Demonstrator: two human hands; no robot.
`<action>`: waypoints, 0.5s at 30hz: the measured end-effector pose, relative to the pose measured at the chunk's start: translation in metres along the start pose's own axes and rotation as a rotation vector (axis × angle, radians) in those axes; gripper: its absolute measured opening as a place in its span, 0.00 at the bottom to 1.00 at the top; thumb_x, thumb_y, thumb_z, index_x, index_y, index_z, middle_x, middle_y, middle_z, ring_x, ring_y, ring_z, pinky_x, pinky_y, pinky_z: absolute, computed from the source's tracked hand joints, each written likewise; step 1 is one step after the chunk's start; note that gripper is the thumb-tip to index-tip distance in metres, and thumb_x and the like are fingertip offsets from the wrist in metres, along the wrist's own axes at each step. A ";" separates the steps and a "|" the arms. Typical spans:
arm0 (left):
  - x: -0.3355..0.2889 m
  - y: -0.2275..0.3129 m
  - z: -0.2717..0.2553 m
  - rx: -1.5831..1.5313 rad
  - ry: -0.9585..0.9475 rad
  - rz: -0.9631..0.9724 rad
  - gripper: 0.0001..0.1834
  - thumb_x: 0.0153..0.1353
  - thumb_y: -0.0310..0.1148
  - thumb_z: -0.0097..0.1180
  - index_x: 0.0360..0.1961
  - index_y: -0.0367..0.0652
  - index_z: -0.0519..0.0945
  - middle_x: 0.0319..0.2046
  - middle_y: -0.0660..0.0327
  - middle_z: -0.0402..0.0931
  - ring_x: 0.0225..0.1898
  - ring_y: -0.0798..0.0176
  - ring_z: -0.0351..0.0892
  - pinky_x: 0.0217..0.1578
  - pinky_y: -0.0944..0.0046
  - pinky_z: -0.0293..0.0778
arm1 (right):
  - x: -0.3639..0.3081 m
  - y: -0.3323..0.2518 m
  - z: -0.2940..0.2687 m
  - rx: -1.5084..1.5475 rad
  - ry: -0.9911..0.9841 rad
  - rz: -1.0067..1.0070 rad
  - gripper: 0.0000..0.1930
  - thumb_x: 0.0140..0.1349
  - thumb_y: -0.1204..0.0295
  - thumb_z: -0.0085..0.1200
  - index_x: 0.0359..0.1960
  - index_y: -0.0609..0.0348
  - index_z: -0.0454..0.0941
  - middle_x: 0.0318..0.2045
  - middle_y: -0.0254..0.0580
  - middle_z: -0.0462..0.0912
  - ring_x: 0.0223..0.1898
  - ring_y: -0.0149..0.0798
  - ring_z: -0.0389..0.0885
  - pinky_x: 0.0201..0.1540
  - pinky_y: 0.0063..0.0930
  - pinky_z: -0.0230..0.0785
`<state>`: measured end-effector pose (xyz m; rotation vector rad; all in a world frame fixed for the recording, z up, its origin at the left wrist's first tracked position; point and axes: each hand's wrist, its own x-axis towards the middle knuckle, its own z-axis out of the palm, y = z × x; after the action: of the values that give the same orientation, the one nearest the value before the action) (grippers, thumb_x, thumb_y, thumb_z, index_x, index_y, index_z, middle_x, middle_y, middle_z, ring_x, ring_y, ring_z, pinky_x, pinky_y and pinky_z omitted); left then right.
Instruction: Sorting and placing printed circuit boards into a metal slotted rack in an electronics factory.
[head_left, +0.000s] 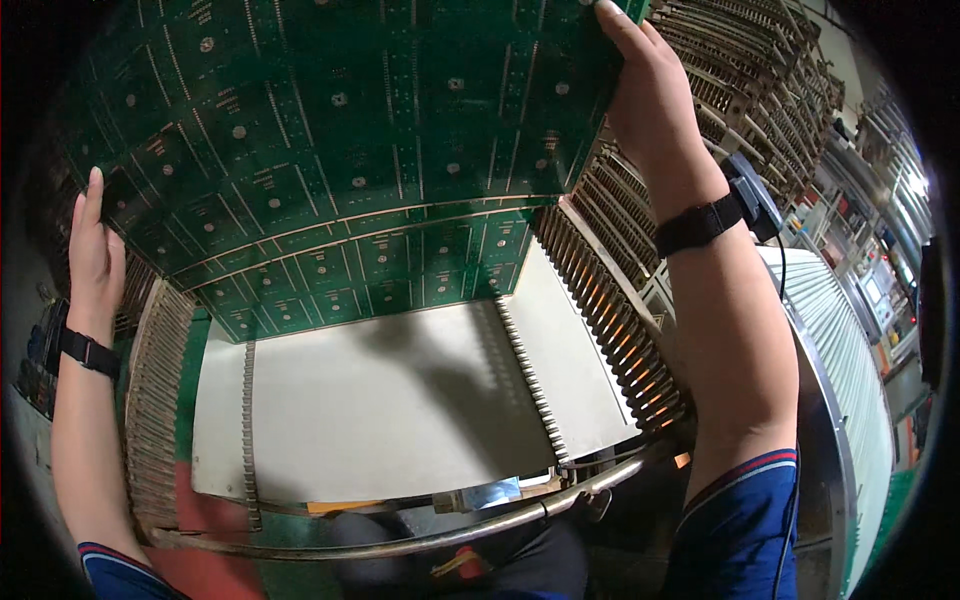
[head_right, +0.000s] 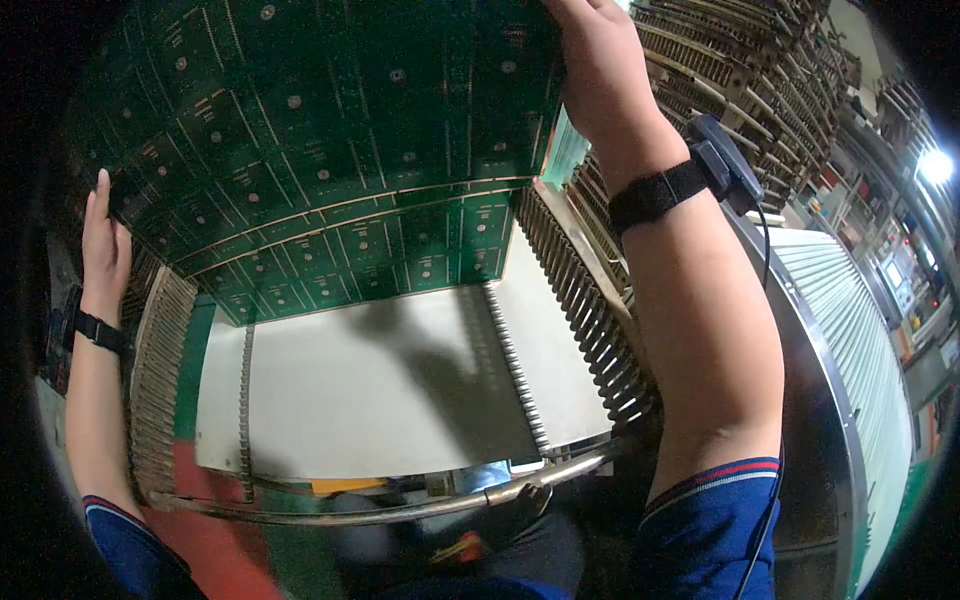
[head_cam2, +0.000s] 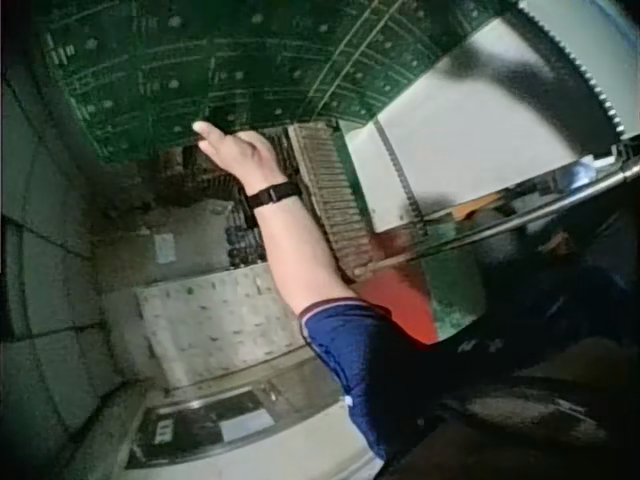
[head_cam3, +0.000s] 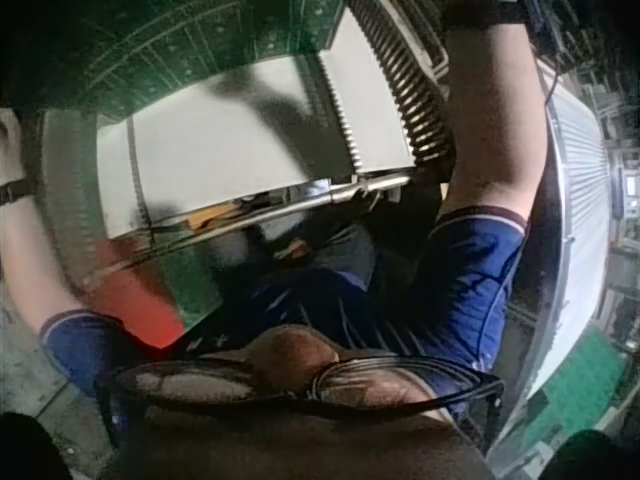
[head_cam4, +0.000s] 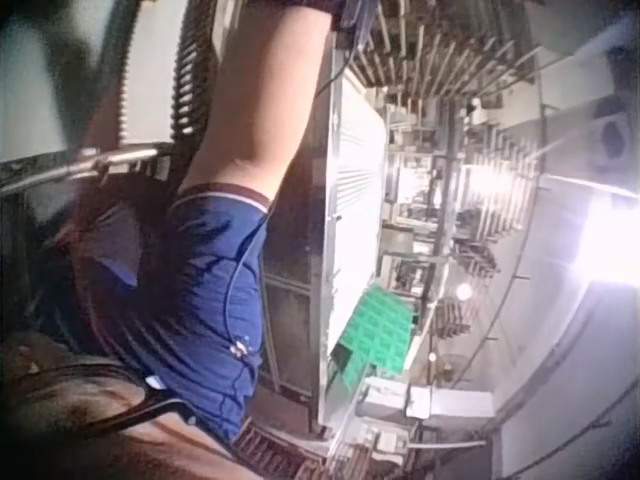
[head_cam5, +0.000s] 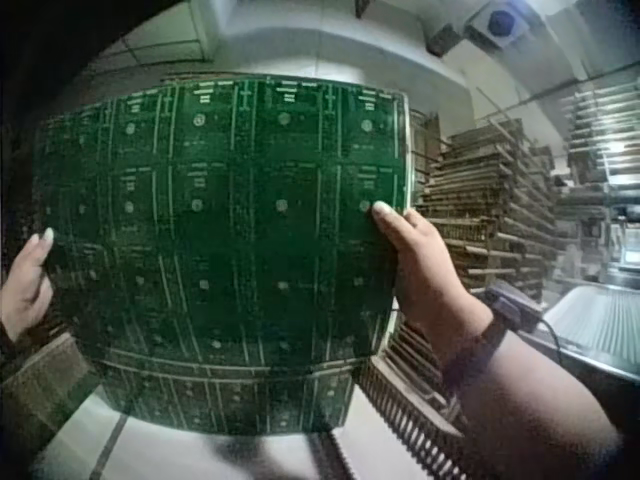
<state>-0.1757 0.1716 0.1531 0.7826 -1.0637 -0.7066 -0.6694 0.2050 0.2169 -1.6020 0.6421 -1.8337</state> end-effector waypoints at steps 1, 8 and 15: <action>0.001 -0.002 -0.003 0.005 0.000 0.002 0.30 0.70 0.44 0.55 0.65 0.37 0.63 0.61 0.58 0.69 0.60 0.65 0.70 0.62 0.66 0.65 | 0.001 0.003 -0.002 -0.002 0.006 0.010 0.16 0.70 0.63 0.52 0.53 0.61 0.73 0.42 0.40 0.82 0.41 0.36 0.80 0.45 0.32 0.74; -0.016 -0.004 0.025 0.243 0.014 0.145 0.51 0.67 0.54 0.55 0.76 0.41 0.38 0.77 0.55 0.32 0.77 0.61 0.23 0.73 0.54 0.28 | 0.002 0.038 -0.038 0.017 0.002 0.097 0.18 0.70 0.59 0.51 0.53 0.58 0.73 0.48 0.37 0.80 0.49 0.37 0.79 0.50 0.38 0.74; -0.025 0.005 0.030 0.257 -0.030 0.173 0.48 0.67 0.52 0.56 0.76 0.44 0.41 0.76 0.55 0.38 0.77 0.61 0.30 0.73 0.55 0.32 | -0.005 0.051 -0.040 0.048 0.067 0.055 0.18 0.68 0.60 0.54 0.50 0.62 0.74 0.42 0.39 0.80 0.43 0.34 0.78 0.42 0.34 0.75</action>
<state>-0.2116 0.1883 0.1534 0.8888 -1.2496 -0.4401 -0.7021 0.1716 0.1716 -1.4832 0.6601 -1.8550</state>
